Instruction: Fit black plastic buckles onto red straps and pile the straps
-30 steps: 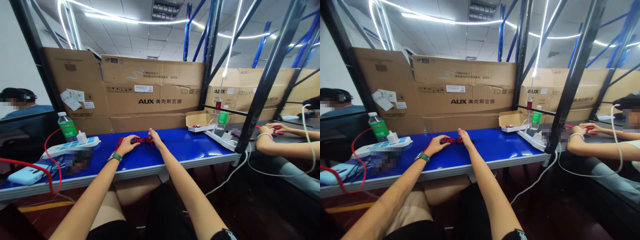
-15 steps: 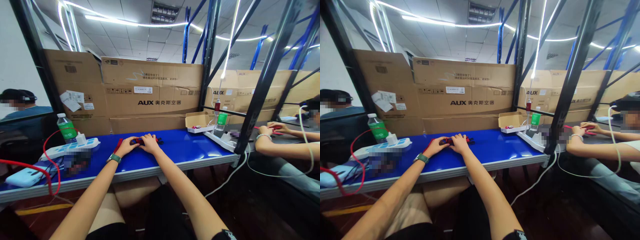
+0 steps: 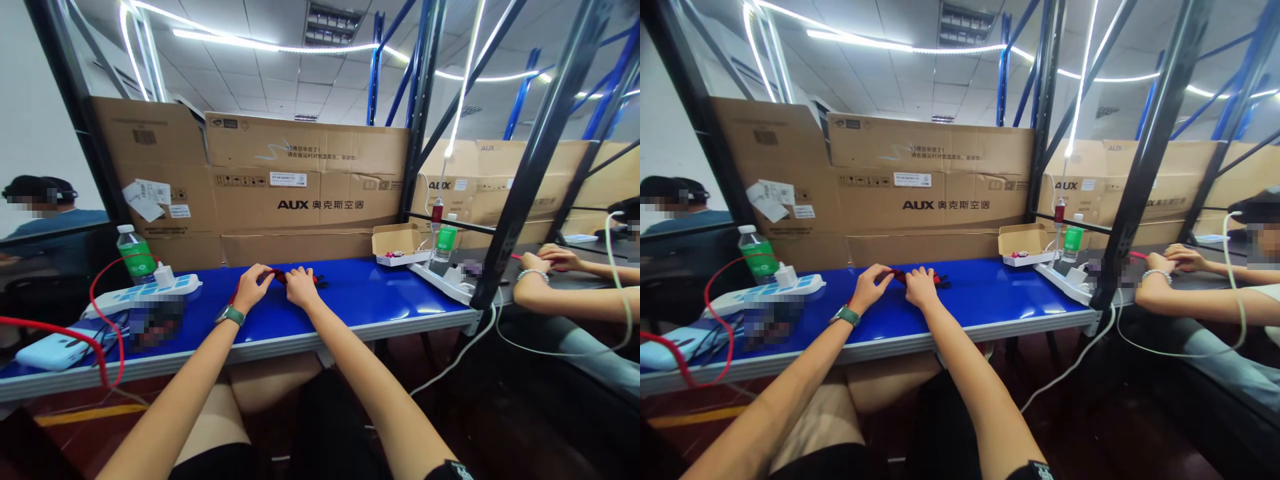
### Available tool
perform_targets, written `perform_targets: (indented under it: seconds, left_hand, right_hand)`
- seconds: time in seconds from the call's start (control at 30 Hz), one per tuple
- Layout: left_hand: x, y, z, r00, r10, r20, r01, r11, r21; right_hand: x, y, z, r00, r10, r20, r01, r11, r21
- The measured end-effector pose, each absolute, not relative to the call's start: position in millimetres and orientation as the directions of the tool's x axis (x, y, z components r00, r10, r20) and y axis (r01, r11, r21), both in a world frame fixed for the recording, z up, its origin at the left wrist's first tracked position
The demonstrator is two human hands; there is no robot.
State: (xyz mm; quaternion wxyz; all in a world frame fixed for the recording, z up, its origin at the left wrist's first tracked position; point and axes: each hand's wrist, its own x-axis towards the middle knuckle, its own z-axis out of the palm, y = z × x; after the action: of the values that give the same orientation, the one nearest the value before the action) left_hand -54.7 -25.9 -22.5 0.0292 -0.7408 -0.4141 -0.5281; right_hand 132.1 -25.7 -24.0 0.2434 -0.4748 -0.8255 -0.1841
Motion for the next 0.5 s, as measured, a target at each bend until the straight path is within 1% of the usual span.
perform_targets:
  seconds: [0.07,0.2,0.27,0.33,0.43,0.5]
  left_hand:
    - [-53.4,-27.2,-22.8,0.113,0.606,0.787,0.625,-0.659,0.418]
    - [-50.2,-29.2,-23.3,0.122,0.685,0.718,0.506,-0.666,0.549]
    - [-49.2,-29.8,-22.7,0.112,0.692,0.713,0.483,-0.665,0.57]
    - [-48.8,-30.2,-21.8,0.115,0.671,0.732,0.515,-0.671,0.534]
    - [-49.4,-30.0,-21.0,0.151,0.621,0.769,0.595,-0.679,0.431]
    - [-50.0,-29.5,-21.1,0.14,0.593,0.793,0.627,-0.673,0.392]
  right_hand:
    - [128.9,-29.9,-23.2,-0.407,0.678,0.612,0.88,0.47,0.065]
    - [123.2,-35.3,-21.1,-0.374,0.663,0.649,0.887,0.46,0.041]
    - [122.1,-35.7,-19.9,-0.352,0.665,0.659,0.891,0.453,0.019]
    - [122.1,-34.9,-19.2,-0.347,0.665,0.661,0.889,0.457,0.006]
    - [121.7,-32.4,-19.8,-0.365,0.676,0.64,0.883,0.469,0.007]
    - [120.7,-30.8,-21.3,-0.375,0.681,0.629,0.878,0.478,0.005]
